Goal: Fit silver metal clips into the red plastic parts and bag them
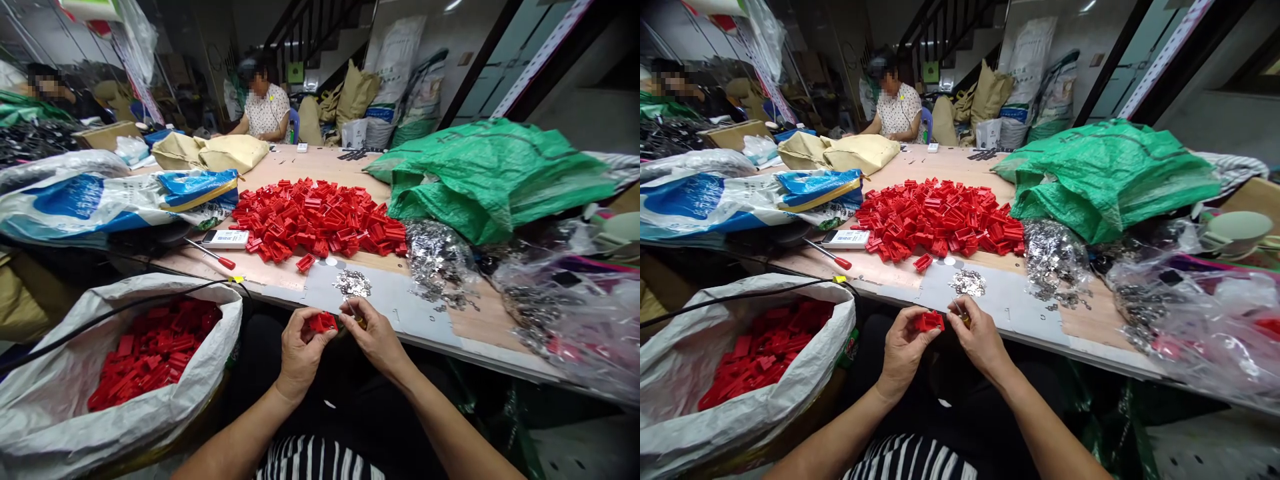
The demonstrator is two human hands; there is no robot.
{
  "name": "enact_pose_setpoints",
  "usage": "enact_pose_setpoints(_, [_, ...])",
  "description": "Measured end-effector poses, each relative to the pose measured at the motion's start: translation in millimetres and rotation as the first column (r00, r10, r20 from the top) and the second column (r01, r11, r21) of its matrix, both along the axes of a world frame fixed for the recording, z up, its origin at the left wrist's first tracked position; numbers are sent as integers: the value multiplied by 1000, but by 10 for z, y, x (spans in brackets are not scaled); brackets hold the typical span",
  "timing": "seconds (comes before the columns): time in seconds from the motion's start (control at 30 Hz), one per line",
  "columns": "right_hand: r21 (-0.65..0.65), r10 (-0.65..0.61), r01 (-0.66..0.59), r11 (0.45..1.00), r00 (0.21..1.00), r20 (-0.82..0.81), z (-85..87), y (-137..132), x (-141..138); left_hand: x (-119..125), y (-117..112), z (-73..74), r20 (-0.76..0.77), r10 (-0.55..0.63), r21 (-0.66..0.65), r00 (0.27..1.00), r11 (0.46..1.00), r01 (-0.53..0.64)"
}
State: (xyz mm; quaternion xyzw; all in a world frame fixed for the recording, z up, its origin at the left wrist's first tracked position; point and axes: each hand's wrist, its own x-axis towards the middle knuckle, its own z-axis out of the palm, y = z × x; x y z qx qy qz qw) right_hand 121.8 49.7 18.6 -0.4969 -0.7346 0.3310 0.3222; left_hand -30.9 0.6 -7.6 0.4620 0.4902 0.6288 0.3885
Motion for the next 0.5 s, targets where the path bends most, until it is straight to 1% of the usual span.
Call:
enact_pose_setpoints(0.07, [29,-53,52,998,998,45,-8,44,63,-48,31,1,3,37,8,999,999,-37])
enact_pose_setpoints(0.13, [89,-123,112,990,985,124,-28,116,160,-93,57,-2,14,71,16,997,997,-71])
enact_pose_setpoints(0.2, [157,-175,143,977,960,217,-62,192,258,-121,67,-11,22,83,17,996,996,-84])
enact_pose_setpoints(0.27, [189,-175,119,975,935,309,-104,252,321,-127,61,-30,24,76,3,997,997,-76])
enact_pose_setpoints(0.33, [192,-145,77,978,917,372,-148,292,327,-119,48,-53,20,65,-17,998,998,-65])
enact_pose_setpoints(0.4, [203,-126,45,978,906,403,-181,320,283,-110,38,-74,15,57,-28,998,998,-57])
enact_pose_setpoints(0.5, [229,-130,26,973,883,451,-194,360,179,-116,37,-80,33,63,-30,997,998,-62])
